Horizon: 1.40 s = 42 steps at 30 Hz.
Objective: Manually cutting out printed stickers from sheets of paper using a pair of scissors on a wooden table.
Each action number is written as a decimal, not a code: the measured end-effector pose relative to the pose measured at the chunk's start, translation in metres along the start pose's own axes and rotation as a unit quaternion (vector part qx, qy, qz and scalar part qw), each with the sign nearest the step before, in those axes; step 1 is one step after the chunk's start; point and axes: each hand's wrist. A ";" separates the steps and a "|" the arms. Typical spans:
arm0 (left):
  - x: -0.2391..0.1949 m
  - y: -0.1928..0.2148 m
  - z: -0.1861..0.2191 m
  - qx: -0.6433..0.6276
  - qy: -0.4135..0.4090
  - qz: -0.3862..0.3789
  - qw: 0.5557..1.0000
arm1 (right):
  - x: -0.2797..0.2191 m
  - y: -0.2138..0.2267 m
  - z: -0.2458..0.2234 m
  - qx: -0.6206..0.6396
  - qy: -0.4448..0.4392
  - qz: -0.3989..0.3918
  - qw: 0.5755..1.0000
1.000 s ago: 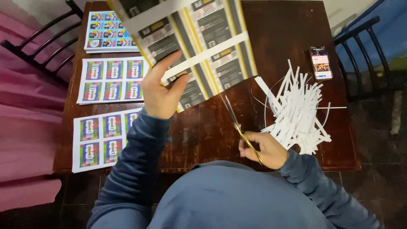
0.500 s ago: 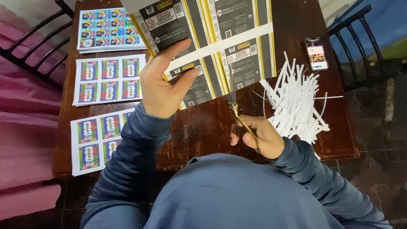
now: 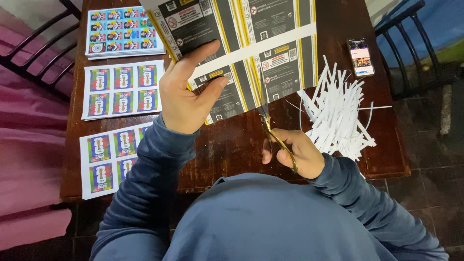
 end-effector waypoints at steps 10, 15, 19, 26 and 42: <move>-0.001 0.001 0.005 0.009 -0.011 0.001 1.000 | -0.002 0.001 -0.006 -0.019 -0.009 0.003 1.000; -0.003 0.001 0.008 0.004 -0.002 0.003 1.000 | -0.008 -0.001 -0.004 -0.017 -0.004 0.010 1.000; -0.004 0.002 0.008 0.020 -0.020 0.008 1.000 | -0.013 -0.003 0.006 -0.020 0.011 0.030 0.999; -0.005 0.002 0.012 0.034 -0.032 0.014 0.999 | -0.020 -0.008 0.015 0.003 -0.023 0.068 0.997; -0.005 -0.001 0.010 0.027 0.011 0.017 0.999 | -0.015 -0.019 0.012 0.000 -0.066 0.127 0.990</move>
Point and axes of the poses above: each hand's wrist, its own x-axis towards the middle knuckle, its own y-axis out of the back of the hand, z = x × y, and after that the axes turned 3 degrees about z, right-handed
